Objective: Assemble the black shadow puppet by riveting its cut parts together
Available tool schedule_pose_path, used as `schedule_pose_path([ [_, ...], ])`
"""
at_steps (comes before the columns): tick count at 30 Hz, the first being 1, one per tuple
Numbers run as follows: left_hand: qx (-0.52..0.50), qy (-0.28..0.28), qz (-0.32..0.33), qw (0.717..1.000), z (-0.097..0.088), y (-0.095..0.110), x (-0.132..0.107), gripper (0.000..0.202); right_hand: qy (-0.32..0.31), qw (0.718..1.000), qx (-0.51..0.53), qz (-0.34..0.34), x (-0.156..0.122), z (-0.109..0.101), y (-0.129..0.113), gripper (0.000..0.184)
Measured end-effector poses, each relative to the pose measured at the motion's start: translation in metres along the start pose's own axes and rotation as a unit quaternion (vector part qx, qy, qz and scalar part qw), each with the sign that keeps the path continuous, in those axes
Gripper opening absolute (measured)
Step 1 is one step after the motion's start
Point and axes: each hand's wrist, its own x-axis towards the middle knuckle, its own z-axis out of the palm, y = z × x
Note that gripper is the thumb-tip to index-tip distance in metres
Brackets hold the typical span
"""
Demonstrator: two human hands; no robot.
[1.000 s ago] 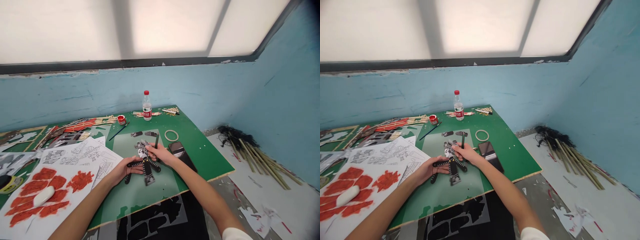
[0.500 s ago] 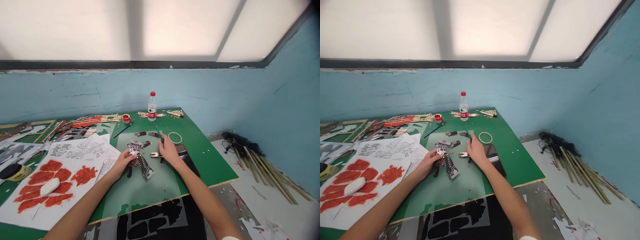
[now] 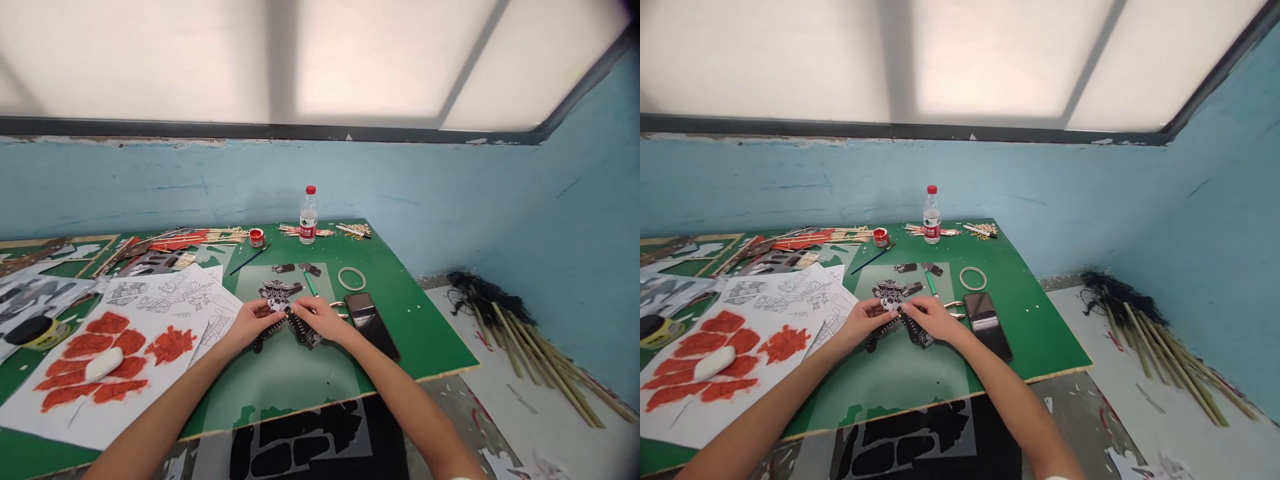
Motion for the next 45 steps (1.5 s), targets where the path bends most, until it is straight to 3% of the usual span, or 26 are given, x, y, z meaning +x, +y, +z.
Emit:
schedule_pose_path([
  [2, 0.004, 0.022, 0.004, 1.0, 0.003, 0.0, -0.001, 0.042, -0.02, 0.996, 0.082, 0.038, 0.0, 0.004, -0.001, 0.042],
  [5, -0.009, 0.041, -0.017, 0.999, 0.004, -0.002, -0.003, 0.046, 0.018, 0.986, 0.152, 0.062, 0.003, 0.006, 0.001, 0.046],
  [8, -0.017, 0.013, -0.034, 0.999, 0.005, -0.005, -0.003, 0.048, 0.052, 0.973, 0.205, 0.092, 0.005, 0.004, 0.004, 0.049],
  [11, -0.004, -0.002, -0.043, 0.999, 0.006, -0.009, -0.003, 0.044, 0.037, 0.96, 0.245, 0.131, 0.005, 0.002, 0.006, 0.052],
  [21, -0.046, -0.009, -0.055, 0.997, 0.007, -0.001, -0.007, 0.04, 0.047, 0.971, 0.218, 0.091, 0.006, 0.004, 0.014, 0.047],
  [31, 0.065, -0.002, -0.002, 0.998, 0.005, 0.0, -0.007, 0.041, 0.093, 0.993, 0.053, 0.04, 0.003, 0.005, 0.009, 0.04],
  [39, 0.146, -0.052, -0.001, 0.988, 0.005, -0.006, -0.009, 0.043, 0.059, 0.985, 0.147, 0.064, 0.004, 0.005, 0.012, 0.045],
  [45, 0.079, -0.072, -0.041, 0.993, 0.001, -0.003, -0.008, 0.045, 0.061, 0.989, 0.125, 0.058, 0.003, 0.003, 0.009, 0.046],
])
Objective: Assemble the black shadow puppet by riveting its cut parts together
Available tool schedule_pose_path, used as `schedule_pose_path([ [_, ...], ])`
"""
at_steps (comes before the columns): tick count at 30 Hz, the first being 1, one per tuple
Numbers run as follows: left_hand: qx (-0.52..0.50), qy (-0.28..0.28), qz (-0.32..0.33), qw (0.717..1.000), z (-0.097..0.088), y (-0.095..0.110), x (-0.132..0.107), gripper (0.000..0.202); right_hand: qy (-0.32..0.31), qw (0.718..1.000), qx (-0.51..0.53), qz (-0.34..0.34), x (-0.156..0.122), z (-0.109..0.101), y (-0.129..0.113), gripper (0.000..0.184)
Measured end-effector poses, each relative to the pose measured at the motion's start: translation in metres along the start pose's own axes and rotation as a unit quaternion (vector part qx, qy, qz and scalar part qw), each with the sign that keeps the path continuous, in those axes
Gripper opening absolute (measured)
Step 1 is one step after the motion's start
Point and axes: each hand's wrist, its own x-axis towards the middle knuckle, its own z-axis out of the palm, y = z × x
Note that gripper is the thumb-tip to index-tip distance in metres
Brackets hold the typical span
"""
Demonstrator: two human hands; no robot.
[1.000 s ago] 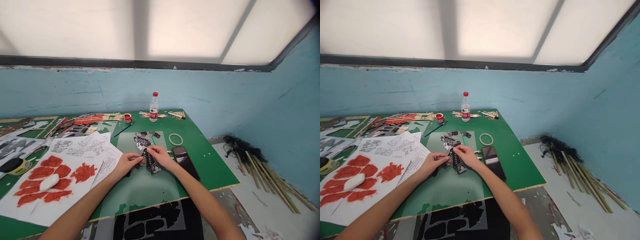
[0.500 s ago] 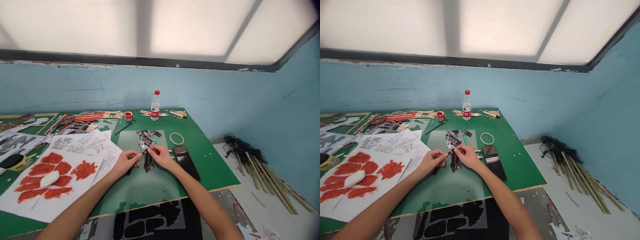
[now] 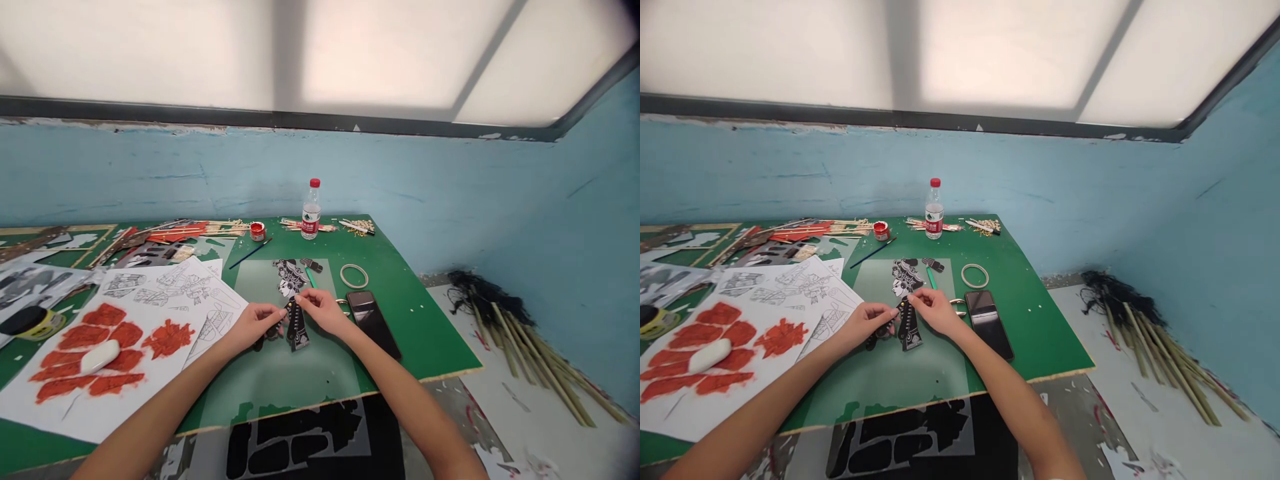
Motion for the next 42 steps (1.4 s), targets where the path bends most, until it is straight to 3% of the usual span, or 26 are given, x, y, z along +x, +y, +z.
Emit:
schedule_pose_path([
  [6, 0.001, -0.009, -0.001, 1.0, -0.001, 0.002, 0.001, 0.049, 0.006, 0.999, -0.03, -0.012, -0.001, 0.001, -0.001, 0.045],
  [10, 0.097, -0.011, 0.029, 0.995, 0.004, -0.002, -0.001, 0.051, -0.007, 1.0, -0.016, -0.002, -0.001, 0.003, 0.001, 0.048],
  [14, 0.225, 0.011, 0.085, 0.971, 0.006, -0.003, -0.003, 0.056, -0.017, 1.0, 0.007, 0.018, 0.0, 0.004, 0.0, 0.051],
  [16, 0.209, 0.02, 0.092, 0.973, 0.006, -0.002, -0.003, 0.05, -0.021, 0.998, 0.039, 0.036, 0.0, 0.003, -0.001, 0.051],
  [19, 0.097, 0.024, 0.061, 0.993, 0.006, -0.001, -0.001, 0.046, -0.043, 0.994, 0.078, 0.069, 0.0, 0.003, 0.0, 0.053],
  [23, 0.007, 0.06, 0.029, 0.998, 0.004, -0.004, 0.005, 0.051, -0.018, 0.998, 0.032, 0.04, 0.0, 0.004, -0.001, 0.05],
  [25, -0.009, 0.087, 0.029, 0.996, 0.001, -0.005, 0.007, 0.05, -0.034, 0.999, 0.005, 0.026, -0.001, 0.005, -0.002, 0.046],
  [29, -0.013, 0.122, 0.028, 0.992, -0.001, -0.005, 0.007, 0.048, -0.072, 0.997, -0.013, 0.019, -0.004, 0.006, -0.002, 0.043],
  [33, 0.004, 0.159, 0.029, 0.987, 0.0, -0.002, 0.006, 0.046, -0.025, 0.999, -0.031, 0.016, -0.004, 0.007, -0.002, 0.042],
  [36, 0.019, 0.134, 0.029, 0.99, 0.0, -0.002, 0.004, 0.045, -0.008, 0.999, -0.031, 0.017, -0.003, 0.006, -0.004, 0.043],
  [39, 0.055, 0.101, 0.031, 0.993, 0.002, -0.005, 0.003, 0.045, -0.042, 0.999, -0.022, 0.028, -0.004, 0.006, -0.007, 0.045],
  [42, 0.091, 0.116, 0.057, 0.987, 0.003, -0.005, 0.003, 0.047, -0.078, 0.997, -0.009, 0.029, -0.005, 0.006, -0.008, 0.046],
])
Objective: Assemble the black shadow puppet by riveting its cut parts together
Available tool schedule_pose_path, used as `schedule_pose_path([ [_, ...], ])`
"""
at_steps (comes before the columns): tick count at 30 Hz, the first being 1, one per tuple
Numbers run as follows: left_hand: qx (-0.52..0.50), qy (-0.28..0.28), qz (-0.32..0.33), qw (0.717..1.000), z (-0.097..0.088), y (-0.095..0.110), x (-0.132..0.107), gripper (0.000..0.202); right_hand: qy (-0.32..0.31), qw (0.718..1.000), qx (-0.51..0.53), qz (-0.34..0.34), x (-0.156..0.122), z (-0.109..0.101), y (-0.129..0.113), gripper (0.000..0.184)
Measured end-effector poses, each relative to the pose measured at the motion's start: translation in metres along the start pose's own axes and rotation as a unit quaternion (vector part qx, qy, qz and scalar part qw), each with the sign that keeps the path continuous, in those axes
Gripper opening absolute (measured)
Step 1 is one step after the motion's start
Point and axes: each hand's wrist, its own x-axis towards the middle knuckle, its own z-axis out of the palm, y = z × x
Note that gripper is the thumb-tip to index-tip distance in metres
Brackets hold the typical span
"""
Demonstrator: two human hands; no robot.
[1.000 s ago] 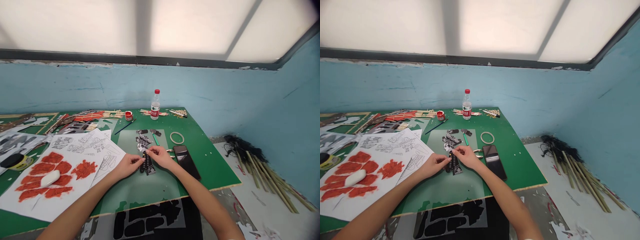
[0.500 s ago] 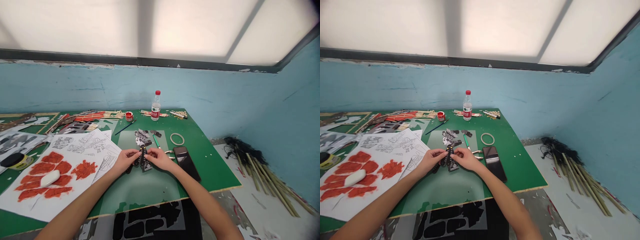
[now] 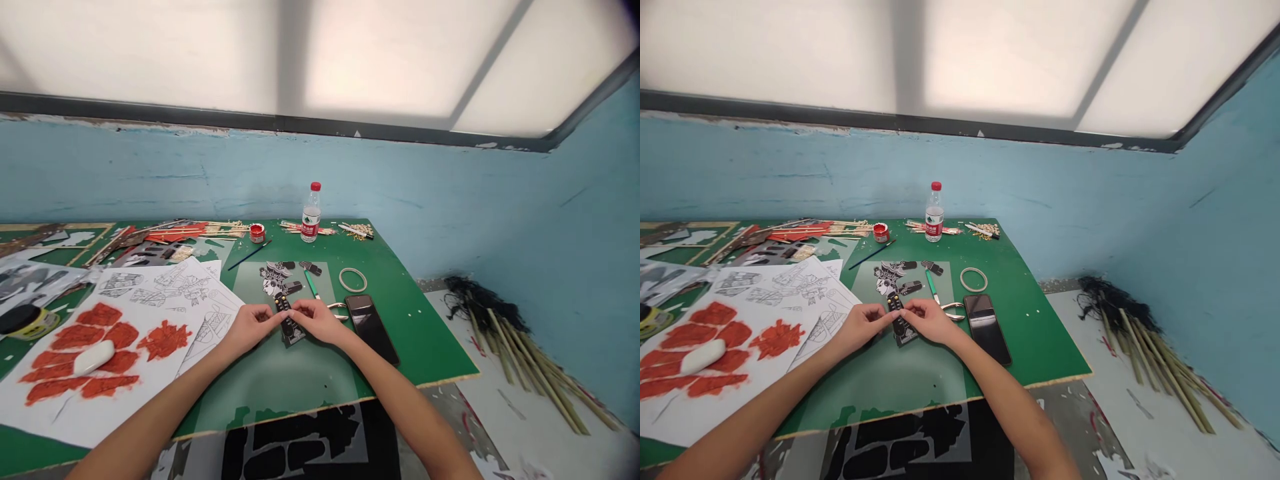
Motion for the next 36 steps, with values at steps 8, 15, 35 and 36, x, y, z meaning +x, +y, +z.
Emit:
schedule_pose_path([
  [8, -0.156, -0.028, -0.049, 0.986, -0.004, 0.008, 0.005, 0.052, 0.004, 0.999, -0.046, -0.011, -0.001, 0.002, 0.009, 0.042],
  [15, -0.173, -0.034, -0.075, 0.981, -0.009, 0.004, 0.006, 0.063, -0.001, 0.999, -0.041, 0.0, -0.001, 0.0, 0.007, 0.04],
  [35, -0.169, -0.061, -0.108, 0.978, -0.017, -0.007, 0.008, 0.062, -0.006, 1.0, -0.011, 0.02, 0.001, -0.001, 0.009, 0.043],
  [36, -0.168, -0.069, -0.105, 0.978, -0.017, -0.008, 0.009, 0.062, -0.004, 1.0, -0.013, 0.021, 0.002, -0.001, 0.01, 0.042],
])
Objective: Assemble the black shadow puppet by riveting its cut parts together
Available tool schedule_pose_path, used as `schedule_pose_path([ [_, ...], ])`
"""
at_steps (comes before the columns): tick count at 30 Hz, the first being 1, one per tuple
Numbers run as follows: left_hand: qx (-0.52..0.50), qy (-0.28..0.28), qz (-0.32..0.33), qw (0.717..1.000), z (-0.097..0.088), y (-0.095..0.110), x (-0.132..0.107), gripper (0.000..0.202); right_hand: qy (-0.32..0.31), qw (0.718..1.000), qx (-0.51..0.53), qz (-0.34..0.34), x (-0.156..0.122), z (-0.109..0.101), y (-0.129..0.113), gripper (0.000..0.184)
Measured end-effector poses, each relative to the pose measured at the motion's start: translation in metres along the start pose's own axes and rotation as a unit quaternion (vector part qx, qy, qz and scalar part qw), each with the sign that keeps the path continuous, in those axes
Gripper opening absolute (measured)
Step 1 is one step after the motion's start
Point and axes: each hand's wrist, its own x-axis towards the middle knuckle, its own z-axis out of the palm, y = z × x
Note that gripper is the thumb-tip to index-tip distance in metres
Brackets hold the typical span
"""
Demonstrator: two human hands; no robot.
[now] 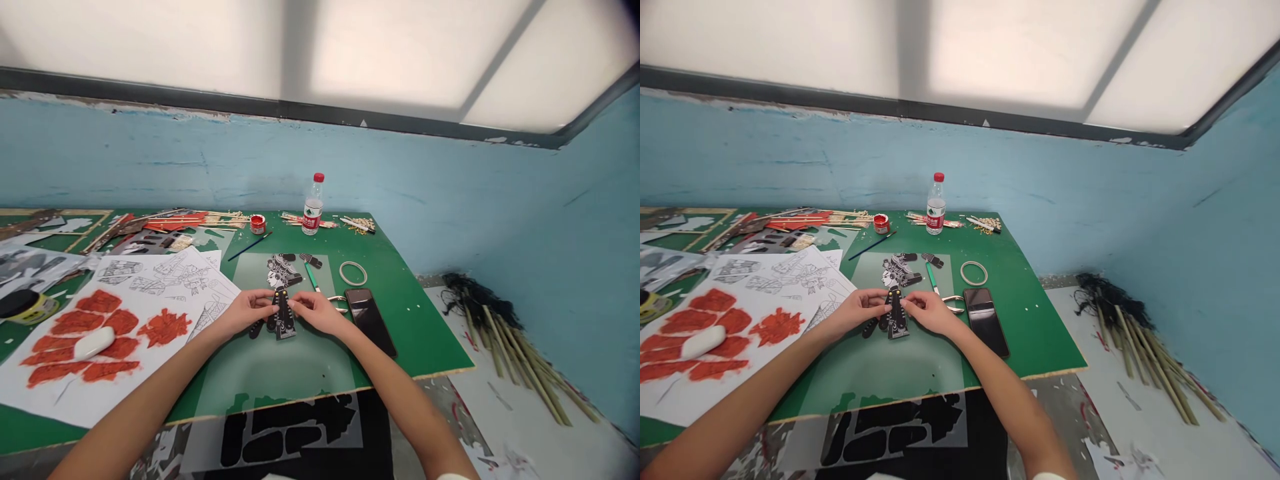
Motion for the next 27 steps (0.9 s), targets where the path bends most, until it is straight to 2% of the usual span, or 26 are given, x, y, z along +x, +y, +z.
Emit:
schedule_pose_path([
  [4, 0.019, -0.027, 0.018, 0.999, 0.002, -0.003, 0.0, 0.054, -0.017, 1.0, 0.006, 0.011, 0.0, 0.001, 0.001, 0.04],
  [8, 0.042, -0.019, 0.028, 0.999, 0.005, -0.003, 0.0, 0.05, -0.025, 1.0, -0.003, 0.011, -0.003, -0.002, -0.005, 0.041],
  [11, 0.053, 0.017, 0.022, 0.998, 0.002, 0.001, 0.0, 0.052, -0.005, 1.0, -0.009, 0.01, -0.005, -0.011, -0.014, 0.045],
  [14, 0.047, 0.059, 0.027, 0.997, -0.003, 0.006, 0.001, 0.056, 0.036, 0.999, 0.031, -0.003, -0.006, -0.029, -0.027, 0.048],
  [16, 0.028, 0.063, 0.03, 0.997, -0.006, 0.007, 0.003, 0.059, 0.063, 0.997, 0.033, -0.013, -0.008, -0.04, -0.037, 0.047],
  [18, 0.006, 0.061, 0.032, 0.998, -0.009, 0.006, 0.004, 0.06, 0.075, 0.997, -0.01, -0.014, -0.012, -0.045, -0.045, 0.045],
  [20, -0.009, 0.052, 0.035, 0.998, -0.009, 0.003, 0.005, 0.06, 0.056, 0.997, -0.056, 0.008, -0.019, -0.039, -0.049, 0.044],
  [23, -0.015, 0.029, 0.037, 0.999, -0.006, -0.002, 0.004, 0.059, 0.009, 0.996, -0.079, 0.05, -0.029, -0.013, -0.041, 0.04],
  [27, 0.011, -0.013, 0.015, 1.0, -0.002, -0.002, 0.001, 0.066, 0.039, 0.995, -0.081, 0.039, -0.036, 0.02, -0.02, 0.037],
])
